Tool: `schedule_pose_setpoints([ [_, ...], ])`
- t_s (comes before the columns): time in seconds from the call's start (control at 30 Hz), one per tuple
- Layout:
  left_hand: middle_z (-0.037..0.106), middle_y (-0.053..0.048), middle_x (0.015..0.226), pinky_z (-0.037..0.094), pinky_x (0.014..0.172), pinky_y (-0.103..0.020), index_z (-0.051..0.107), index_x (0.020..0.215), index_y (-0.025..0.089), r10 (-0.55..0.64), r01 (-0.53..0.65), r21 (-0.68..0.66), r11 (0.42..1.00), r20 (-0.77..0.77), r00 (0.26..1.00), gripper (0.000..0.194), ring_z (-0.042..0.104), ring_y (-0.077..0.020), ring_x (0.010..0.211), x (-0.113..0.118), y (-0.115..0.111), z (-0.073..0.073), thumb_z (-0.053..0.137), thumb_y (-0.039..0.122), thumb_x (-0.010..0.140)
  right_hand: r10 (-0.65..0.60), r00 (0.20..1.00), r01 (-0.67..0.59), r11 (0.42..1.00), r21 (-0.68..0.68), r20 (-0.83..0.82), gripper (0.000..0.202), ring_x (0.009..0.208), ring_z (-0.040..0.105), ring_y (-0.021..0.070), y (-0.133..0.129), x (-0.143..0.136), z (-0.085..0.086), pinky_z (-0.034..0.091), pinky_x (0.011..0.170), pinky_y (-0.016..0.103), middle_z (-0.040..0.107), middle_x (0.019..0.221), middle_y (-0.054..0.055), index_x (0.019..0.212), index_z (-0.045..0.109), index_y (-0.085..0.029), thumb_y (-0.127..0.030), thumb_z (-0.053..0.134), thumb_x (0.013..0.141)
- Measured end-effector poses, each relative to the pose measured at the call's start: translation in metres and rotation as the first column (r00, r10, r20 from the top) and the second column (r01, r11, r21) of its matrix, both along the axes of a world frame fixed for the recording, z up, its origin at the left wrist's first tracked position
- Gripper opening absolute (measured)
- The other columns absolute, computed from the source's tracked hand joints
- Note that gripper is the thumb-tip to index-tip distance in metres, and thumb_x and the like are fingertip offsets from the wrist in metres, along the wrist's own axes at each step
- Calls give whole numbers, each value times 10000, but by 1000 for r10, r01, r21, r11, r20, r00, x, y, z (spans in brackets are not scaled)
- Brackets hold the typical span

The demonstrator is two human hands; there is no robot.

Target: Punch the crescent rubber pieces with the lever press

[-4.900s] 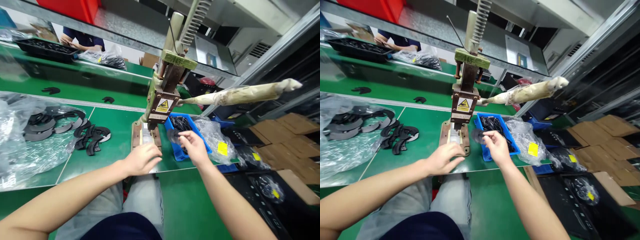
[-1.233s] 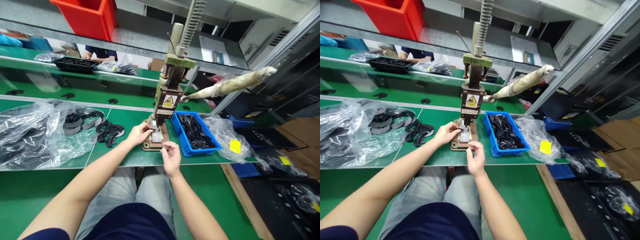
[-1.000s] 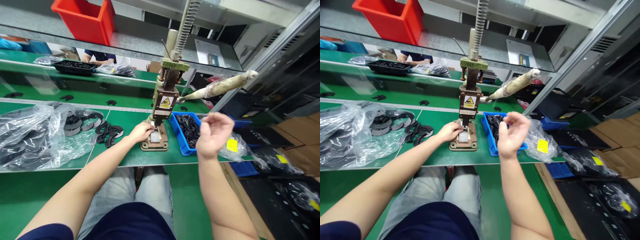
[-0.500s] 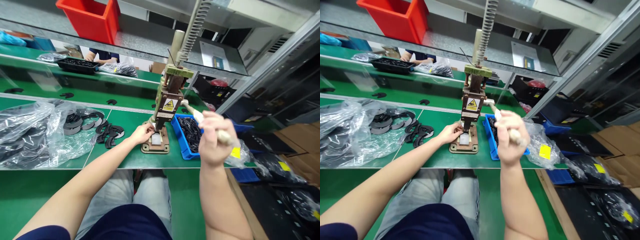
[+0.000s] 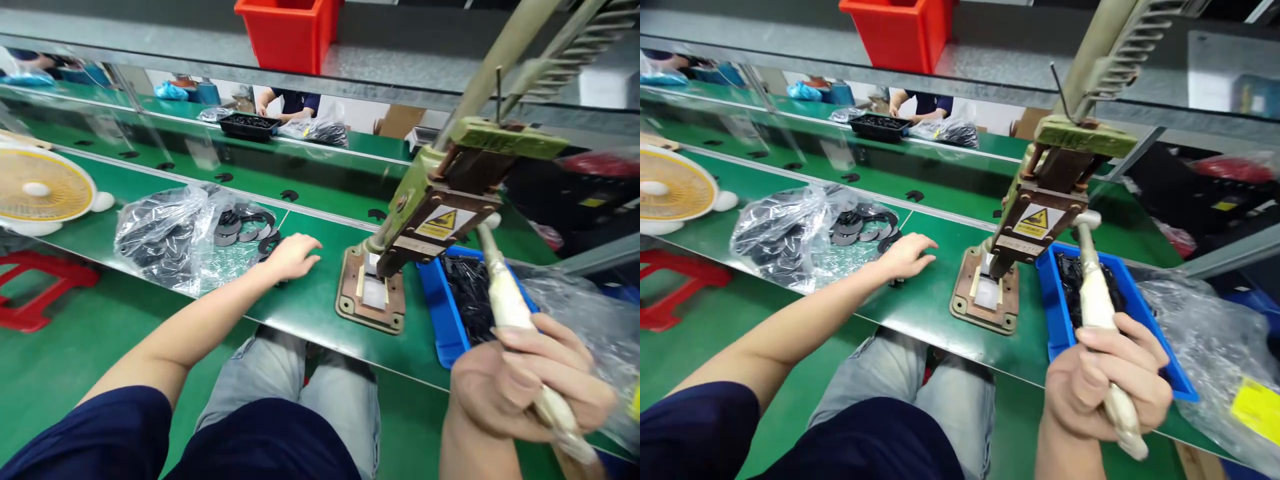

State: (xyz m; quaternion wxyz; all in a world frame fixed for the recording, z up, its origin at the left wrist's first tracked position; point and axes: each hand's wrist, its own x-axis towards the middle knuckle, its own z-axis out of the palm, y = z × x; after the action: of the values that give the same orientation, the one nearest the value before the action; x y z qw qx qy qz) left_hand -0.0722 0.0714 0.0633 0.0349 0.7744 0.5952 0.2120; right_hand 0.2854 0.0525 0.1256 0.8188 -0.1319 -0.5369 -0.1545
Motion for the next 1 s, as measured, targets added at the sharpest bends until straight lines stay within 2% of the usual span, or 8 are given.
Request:
schedule_pose_setpoints([
  [0.13, 763, -137, 1210, 532, 1048, -435, 728, 1165, 195, 326, -350, -109, 930, -191, 926, 289, 684, -322, 1183, -78, 1, 10, 594, 377, 985, -32, 999, 32, 999, 31, 7, 521, 494, 521, 108, 5, -1, -4, 568, 743, 446, 347, 547, -46, 603, 296, -183, -433, 669, 866],
  [0.23, 766, -149, 1180, 551, 969, -418, 720, 1128, 197, 447, -508, -218, 833, -274, 852, 279, 715, -331, 1120, -113, 3, 11, 581, 385, 974, -45, 999, 45, 999, 26, 15, 531, 487, 519, 113, 5, 0, -6, 564, 731, 461, 331, 551, -51, 625, 279, -184, -449, 667, 872],
  [0.3, 747, -162, 1251, 546, 979, -417, 706, 1188, 194, 479, -545, -240, 804, -282, 831, 326, 710, -333, 1147, -126, 4, 8, 583, 406, 972, -44, 999, 44, 999, 22, 2, 543, 475, 508, 124, 6, 0, -6, 556, 709, 481, 313, 543, -47, 622, 269, -187, -479, 660, 860],
  [0.47, 678, -156, 1444, 492, 1094, -416, 663, 1362, 214, 454, -516, -254, 818, -267, 850, 514, 635, -336, 1314, -138, 12, -2, 691, 448, 907, -51, 998, 51, 999, -11, -36, 550, 443, 479, 145, 4, -2, -4, 540, 671, 521, 291, 513, -30, 589, 273, -193, -523, 639, 831],
  [0.57, 699, -157, 1418, 503, 1075, -429, 659, 1383, 212, 418, -490, -295, 820, -276, 866, 560, 640, -354, 1306, -141, 17, -6, 741, 413, 867, -52, 997, 50, 998, -44, -51, 570, 439, 475, 152, 3, -3, -3, 551, 688, 545, 286, 506, -26, 571, 272, -199, -561, 634, 822],
  [0.8, 697, -127, 1343, 506, 1082, -413, 707, 1354, 258, 335, -403, -250, 880, -275, 901, 539, 645, -333, 1267, -151, 20, -11, 765, 415, 842, -46, 996, 44, 999, -32, -76, 576, 436, 475, 151, 5, -4, -5, 542, 684, 536, 279, 501, -26, 583, 273, -193, -575, 638, 811],
  [0.87, 688, -112, 1293, 517, 1057, -384, 742, 1294, 271, 294, -365, -269, 891, -273, 916, 472, 666, -298, 1196, -153, 19, -10, 754, 421, 846, -38, 997, 37, 999, -19, -66, 566, 436, 471, 146, 7, -4, -4, 537, 679, 537, 297, 506, -24, 586, 277, -193, -562, 637, 819],
  [1.0, 709, -90, 1101, 525, 1005, -355, 787, 1004, 229, 237, -270, -237, 933, -157, 959, 235, 672, -269, 1091, -148, 16, -2, 744, 387, 836, -52, 997, 51, 999, -19, -57, 570, 445, 448, 143, 6, -2, -6, 536, 677, 554, 298, 527, -21, 597, 296, -202, -618, 619, 814],
])
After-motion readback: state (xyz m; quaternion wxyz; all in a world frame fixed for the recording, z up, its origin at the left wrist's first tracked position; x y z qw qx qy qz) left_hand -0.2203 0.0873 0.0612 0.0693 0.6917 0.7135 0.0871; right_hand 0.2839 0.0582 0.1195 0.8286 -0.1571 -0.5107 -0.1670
